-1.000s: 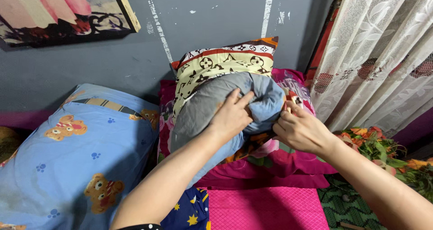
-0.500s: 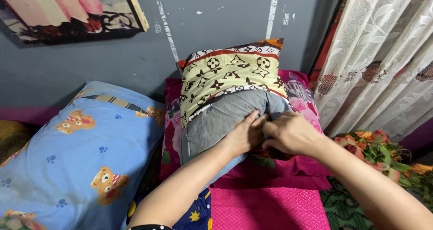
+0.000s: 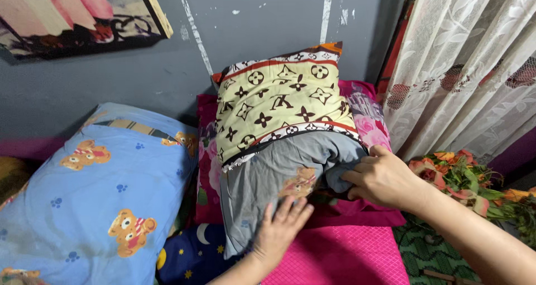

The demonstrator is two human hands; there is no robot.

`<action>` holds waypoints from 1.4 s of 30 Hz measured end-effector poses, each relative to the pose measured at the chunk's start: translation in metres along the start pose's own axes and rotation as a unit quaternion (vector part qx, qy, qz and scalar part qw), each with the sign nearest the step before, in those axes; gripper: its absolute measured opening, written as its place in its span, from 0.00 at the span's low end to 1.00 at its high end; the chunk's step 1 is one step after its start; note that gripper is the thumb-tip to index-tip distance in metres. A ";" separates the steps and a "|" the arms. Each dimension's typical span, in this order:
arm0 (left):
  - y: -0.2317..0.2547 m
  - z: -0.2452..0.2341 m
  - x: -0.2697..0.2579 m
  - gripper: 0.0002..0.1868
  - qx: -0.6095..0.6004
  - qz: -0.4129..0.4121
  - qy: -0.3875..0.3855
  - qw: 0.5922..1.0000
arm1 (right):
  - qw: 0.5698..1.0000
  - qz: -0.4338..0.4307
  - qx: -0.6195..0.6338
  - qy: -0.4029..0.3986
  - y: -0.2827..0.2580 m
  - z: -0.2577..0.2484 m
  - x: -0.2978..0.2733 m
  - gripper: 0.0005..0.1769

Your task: The person inserts a pillow into a patterned pillowcase by hand. They open the case, feed the pillow inside, and repeatedly adjust and smooth the fabric to fit the pillow. The pillow is then placed on a stack of bedding.

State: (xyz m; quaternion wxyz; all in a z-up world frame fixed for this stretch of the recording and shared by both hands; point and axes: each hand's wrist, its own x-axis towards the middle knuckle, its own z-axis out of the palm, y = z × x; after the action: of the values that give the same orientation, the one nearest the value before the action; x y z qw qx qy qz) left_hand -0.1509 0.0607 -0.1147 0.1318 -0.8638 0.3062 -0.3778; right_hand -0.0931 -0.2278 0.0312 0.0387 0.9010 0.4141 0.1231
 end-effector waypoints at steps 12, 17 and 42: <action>-0.114 -0.046 0.077 0.16 -0.064 -0.025 0.134 0.989 | 0.978 0.079 -0.193 -0.006 -0.082 0.018 0.000 0.04; -0.125 -0.041 0.121 0.13 -0.039 0.008 0.187 0.982 | 0.982 0.042 0.116 0.143 -0.060 -0.012 0.016 0.04; -0.097 -0.050 0.094 0.10 -0.395 0.088 -0.090 0.910 | 0.979 0.104 -0.041 0.171 -0.041 -0.044 0.115 0.52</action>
State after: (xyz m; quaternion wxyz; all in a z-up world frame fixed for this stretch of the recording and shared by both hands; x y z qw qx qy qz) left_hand -0.0969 0.0772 0.0178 -0.1605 -0.8450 0.4922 -0.1338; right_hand -0.0619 -0.1153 0.0884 -0.0085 0.9025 0.3135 0.2952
